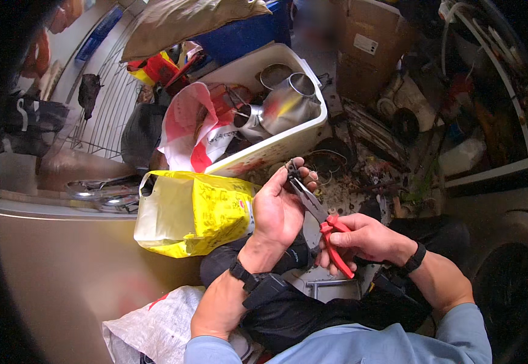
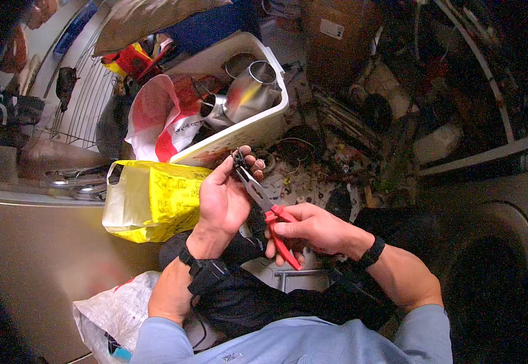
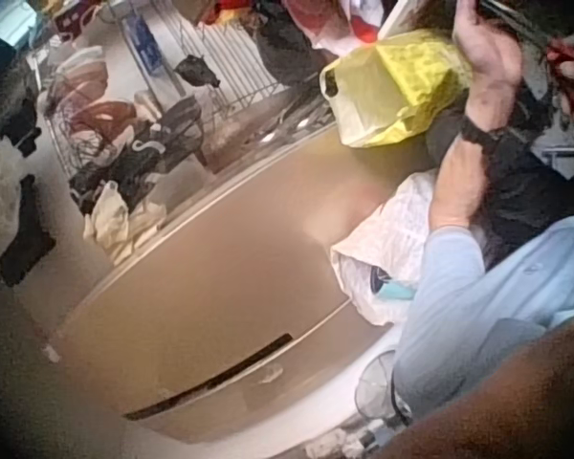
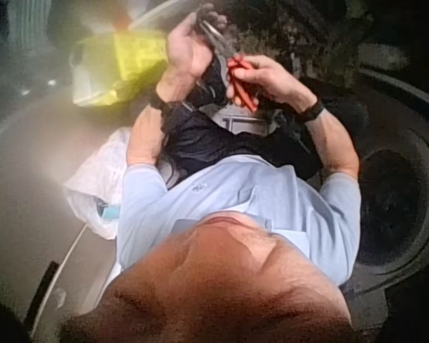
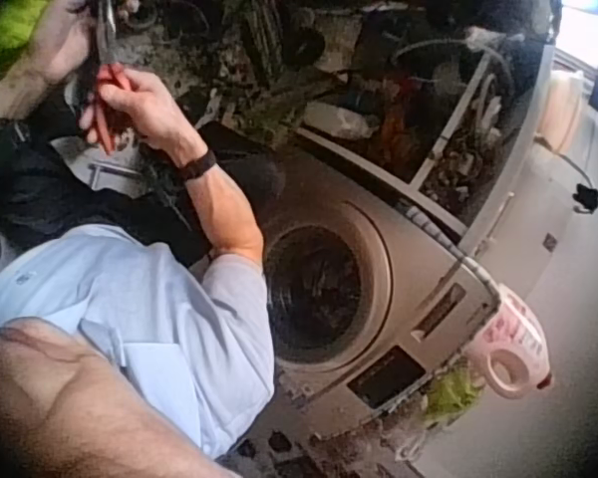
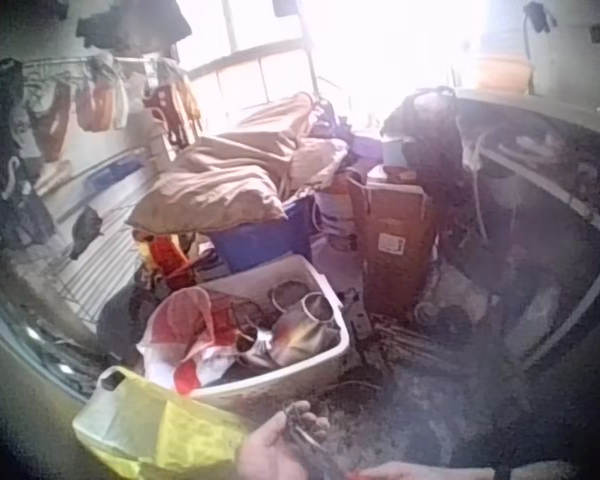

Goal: The person uses pliers and a screwdriver to pull parts from a circular component, then uses a hammer to tap a piece out of the housing before handling a metal container.

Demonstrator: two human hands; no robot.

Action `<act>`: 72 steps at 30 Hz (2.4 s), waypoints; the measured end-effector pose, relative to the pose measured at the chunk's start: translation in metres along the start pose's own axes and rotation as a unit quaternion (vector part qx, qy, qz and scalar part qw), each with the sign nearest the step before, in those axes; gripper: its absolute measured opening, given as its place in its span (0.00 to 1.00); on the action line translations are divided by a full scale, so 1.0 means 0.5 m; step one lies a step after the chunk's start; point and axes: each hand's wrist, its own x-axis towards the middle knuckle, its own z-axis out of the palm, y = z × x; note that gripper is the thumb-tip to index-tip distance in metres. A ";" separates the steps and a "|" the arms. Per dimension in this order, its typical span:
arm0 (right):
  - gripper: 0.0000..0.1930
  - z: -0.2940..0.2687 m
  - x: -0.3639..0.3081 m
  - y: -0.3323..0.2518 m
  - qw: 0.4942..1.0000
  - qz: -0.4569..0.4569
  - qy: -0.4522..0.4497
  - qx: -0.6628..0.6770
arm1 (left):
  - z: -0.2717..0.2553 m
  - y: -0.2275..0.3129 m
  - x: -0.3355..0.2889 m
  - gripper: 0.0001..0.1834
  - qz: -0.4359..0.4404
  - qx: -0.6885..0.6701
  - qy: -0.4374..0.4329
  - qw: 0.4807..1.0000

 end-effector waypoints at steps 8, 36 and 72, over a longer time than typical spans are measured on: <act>0.15 -0.008 0.003 0.015 0.992 -0.002 -0.023 0.125 | 0.005 -0.003 -0.004 0.17 -0.019 -0.024 -0.051 0.998; 0.11 0.007 0.025 0.016 0.749 -0.212 0.261 -0.571 | 0.035 -0.004 0.002 0.16 0.049 0.034 -0.079 0.995; 0.09 0.015 0.038 0.042 0.682 -0.264 0.293 -0.616 | 0.041 -0.007 0.000 0.20 0.024 0.010 0.010 1.000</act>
